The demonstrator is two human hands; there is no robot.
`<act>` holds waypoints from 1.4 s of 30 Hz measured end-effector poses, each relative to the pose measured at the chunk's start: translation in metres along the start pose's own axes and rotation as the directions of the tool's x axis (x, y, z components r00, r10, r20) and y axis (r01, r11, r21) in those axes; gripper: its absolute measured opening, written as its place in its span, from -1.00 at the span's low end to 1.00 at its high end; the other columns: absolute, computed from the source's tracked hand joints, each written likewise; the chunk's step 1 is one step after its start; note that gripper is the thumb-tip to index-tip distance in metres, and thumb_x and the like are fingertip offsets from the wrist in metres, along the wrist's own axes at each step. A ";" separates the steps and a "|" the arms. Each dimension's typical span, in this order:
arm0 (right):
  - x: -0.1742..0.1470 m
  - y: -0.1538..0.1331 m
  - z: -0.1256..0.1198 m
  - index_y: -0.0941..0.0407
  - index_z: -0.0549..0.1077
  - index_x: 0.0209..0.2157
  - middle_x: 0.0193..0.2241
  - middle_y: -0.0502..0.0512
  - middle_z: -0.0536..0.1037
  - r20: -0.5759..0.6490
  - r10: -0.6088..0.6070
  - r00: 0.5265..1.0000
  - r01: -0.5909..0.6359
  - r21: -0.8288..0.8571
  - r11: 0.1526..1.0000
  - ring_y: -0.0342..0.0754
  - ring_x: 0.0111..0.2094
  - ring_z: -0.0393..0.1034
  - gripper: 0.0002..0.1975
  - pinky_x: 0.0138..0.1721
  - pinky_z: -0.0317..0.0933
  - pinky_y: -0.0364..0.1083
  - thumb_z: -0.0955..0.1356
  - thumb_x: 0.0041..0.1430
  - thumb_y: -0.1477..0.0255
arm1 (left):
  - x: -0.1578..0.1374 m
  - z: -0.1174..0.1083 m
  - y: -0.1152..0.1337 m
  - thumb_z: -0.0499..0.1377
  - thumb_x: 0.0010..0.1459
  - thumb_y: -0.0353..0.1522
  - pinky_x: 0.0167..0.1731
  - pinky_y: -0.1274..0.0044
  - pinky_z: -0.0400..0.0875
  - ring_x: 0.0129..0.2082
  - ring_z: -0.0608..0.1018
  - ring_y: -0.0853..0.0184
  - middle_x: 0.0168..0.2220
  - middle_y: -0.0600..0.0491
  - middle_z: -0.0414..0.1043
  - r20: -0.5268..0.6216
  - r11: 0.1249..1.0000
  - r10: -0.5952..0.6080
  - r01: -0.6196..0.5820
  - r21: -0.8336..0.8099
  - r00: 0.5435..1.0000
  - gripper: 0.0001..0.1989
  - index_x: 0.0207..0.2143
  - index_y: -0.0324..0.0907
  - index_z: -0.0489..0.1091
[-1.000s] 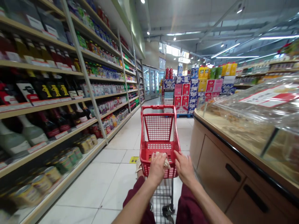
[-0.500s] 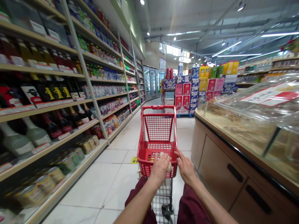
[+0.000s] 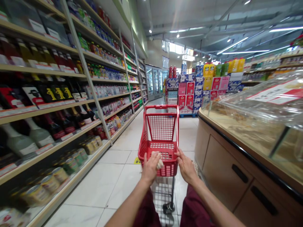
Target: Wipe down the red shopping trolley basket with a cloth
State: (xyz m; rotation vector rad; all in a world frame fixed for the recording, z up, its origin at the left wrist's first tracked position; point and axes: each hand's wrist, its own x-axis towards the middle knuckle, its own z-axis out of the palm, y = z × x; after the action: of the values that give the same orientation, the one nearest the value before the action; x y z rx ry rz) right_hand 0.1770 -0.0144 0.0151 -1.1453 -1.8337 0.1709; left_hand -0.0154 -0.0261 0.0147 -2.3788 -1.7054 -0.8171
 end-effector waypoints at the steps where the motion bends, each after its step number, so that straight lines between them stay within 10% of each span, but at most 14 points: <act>1: -0.001 0.000 0.001 0.07 0.02 0.13 -0.22 0.05 0.49 -0.003 -0.001 1.000 0.001 0.006 1.000 -0.07 -0.17 0.35 -0.54 -0.16 0.22 -0.04 0.07 0.19 0.39 | -0.003 -0.005 -0.011 -0.11 -0.01 -0.59 0.10 0.12 -0.21 0.06 0.26 0.28 0.05 -0.03 0.23 -0.025 0.997 -0.072 0.073 0.028 0.997 -0.52 -0.03 -0.11 0.22; 4: -0.006 -0.002 0.008 0.09 0.00 0.14 -0.22 0.07 0.49 -0.035 0.036 0.999 -0.035 0.031 0.999 -0.07 -0.16 0.35 -0.54 -0.15 0.23 -0.04 0.06 0.19 0.38 | -0.002 -0.003 -0.011 -0.11 -0.03 -0.60 0.10 0.12 -0.18 0.06 0.26 0.27 0.05 -0.03 0.24 -0.046 0.991 -0.123 0.125 0.053 0.991 -0.51 -0.04 -0.12 0.23; 10: -0.010 0.004 0.008 0.09 -0.02 0.15 -0.17 0.08 0.46 -0.013 0.070 0.997 -0.070 0.040 0.997 -0.07 -0.12 0.33 -0.53 -0.16 0.25 -0.05 0.07 0.20 0.35 | 0.012 0.024 0.039 -0.07 0.06 -0.51 0.13 0.25 -0.14 0.08 0.23 0.35 0.07 0.01 0.20 0.003 0.981 0.193 -0.193 -0.019 0.981 -0.58 -0.01 -0.09 0.20; 17: -0.013 -0.003 0.009 0.08 -0.01 0.14 -0.17 0.08 0.46 -0.027 0.092 0.995 -0.088 0.097 0.991 -0.07 -0.13 0.33 -0.53 -0.15 0.25 -0.05 0.07 0.19 0.37 | -0.005 -0.010 -0.013 -0.11 0.02 -0.56 0.11 0.15 -0.23 0.06 0.27 0.29 0.05 -0.03 0.24 -0.024 0.995 -0.087 0.088 0.051 0.996 -0.55 -0.04 -0.10 0.24; 23: -0.016 -0.001 0.009 0.08 0.03 0.13 -0.20 0.08 0.47 -0.041 0.089 0.995 -0.087 0.057 0.995 -0.07 -0.17 0.36 -0.54 -0.19 0.27 -0.05 0.08 0.19 0.35 | 0.007 0.018 0.036 -0.10 0.04 -0.55 0.13 0.23 -0.16 0.08 0.22 0.35 0.08 0.01 0.19 0.020 0.985 0.168 -0.168 -0.026 0.986 -0.54 0.00 -0.08 0.18; 29: -0.019 -0.001 0.007 0.07 0.05 0.12 -0.18 0.03 0.47 -0.033 0.118 0.992 -0.116 0.064 0.991 -0.08 -0.12 0.32 -0.57 -0.16 0.25 -0.06 0.06 0.20 0.34 | -0.009 -0.012 -0.020 -0.11 0.04 -0.55 0.11 0.15 -0.24 0.07 0.25 0.28 0.05 -0.05 0.23 0.003 0.997 -0.026 0.026 0.077 1.000 -0.56 -0.03 -0.12 0.22; 36: -0.018 -0.001 0.012 0.11 0.08 0.10 -0.17 0.07 0.46 -0.031 0.122 0.992 -0.120 0.062 0.991 -0.09 -0.13 0.33 -0.56 -0.16 0.24 -0.07 0.07 0.20 0.33 | 0.001 0.019 0.028 -0.11 0.08 -0.52 0.13 0.25 -0.17 0.10 0.20 0.37 0.09 0.01 0.17 -0.005 0.967 0.253 -0.252 0.045 0.968 -0.56 0.02 -0.08 0.15; 42: -0.020 -0.005 0.009 0.11 0.14 0.07 -0.15 0.08 0.44 -0.017 0.123 0.992 -0.122 0.040 0.992 -0.09 -0.11 0.31 -0.58 -0.12 0.24 -0.05 0.07 0.19 0.34 | -0.013 -0.008 -0.033 -0.11 0.06 -0.55 0.10 0.15 -0.17 0.00 0.34 0.29 -0.01 -0.08 0.30 -0.188 0.980 0.099 -0.062 0.192 0.977 -0.60 -0.06 -0.16 0.25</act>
State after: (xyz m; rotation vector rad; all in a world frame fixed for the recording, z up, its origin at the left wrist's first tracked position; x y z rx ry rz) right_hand 0.1698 -0.0293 0.0000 -1.2287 -1.7362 0.2645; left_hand -0.0511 -0.0280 0.0084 -2.1517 -1.5262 -0.8124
